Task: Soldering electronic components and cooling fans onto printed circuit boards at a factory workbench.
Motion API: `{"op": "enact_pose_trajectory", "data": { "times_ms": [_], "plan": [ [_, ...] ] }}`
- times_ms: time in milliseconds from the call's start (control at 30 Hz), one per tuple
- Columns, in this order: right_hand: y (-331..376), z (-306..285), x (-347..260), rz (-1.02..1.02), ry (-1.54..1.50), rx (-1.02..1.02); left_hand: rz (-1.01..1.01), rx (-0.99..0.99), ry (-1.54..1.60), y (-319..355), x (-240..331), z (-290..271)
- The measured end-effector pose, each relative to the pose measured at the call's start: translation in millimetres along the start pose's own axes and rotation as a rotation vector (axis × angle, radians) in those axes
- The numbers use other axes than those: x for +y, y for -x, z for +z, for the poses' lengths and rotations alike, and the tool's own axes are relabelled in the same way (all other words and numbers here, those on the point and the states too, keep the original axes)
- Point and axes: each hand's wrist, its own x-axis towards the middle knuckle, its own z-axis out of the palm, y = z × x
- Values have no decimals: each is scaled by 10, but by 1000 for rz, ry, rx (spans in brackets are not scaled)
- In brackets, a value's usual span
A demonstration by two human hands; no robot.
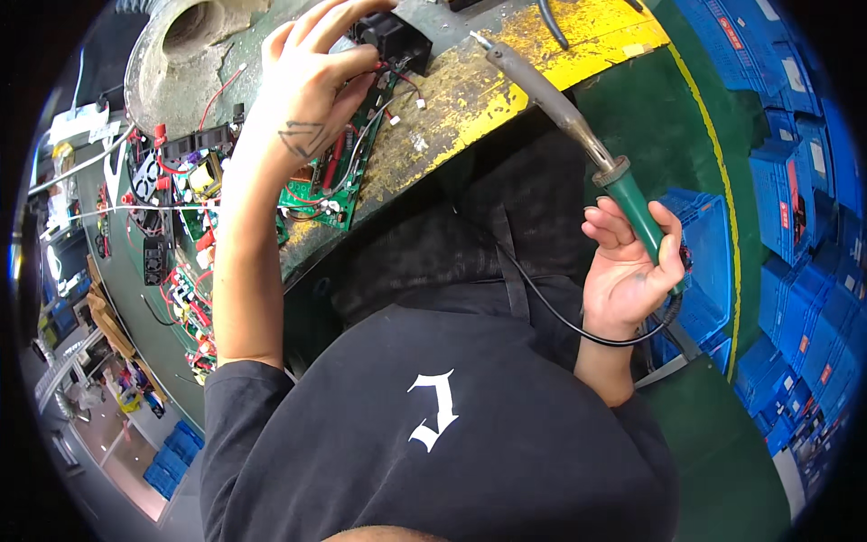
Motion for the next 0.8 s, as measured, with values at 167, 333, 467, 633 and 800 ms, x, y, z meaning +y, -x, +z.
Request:
{"op": "enact_pose_trajectory", "data": {
  "times_ms": [167, 333, 467, 633, 800],
  "plan": [
    [-111, -9, -17, -27, 0, 6, -39, 58, 9, 105, -86, 72],
    [-522, 331, 122, -248, 347, -177, -59, 22, 22, 128, -28, 37],
    [-675, 612, 133, -297, 503, -368, -48, 29, 51, 141, -55, 24],
    [-789, 796, -191, -418, 833, -602, -40, 75, 72, 129, -52, 60],
    [-900, 1132, -554, -623, 1227, -856, -36, 105, 50, 174, -87, 90]
  ]
}}
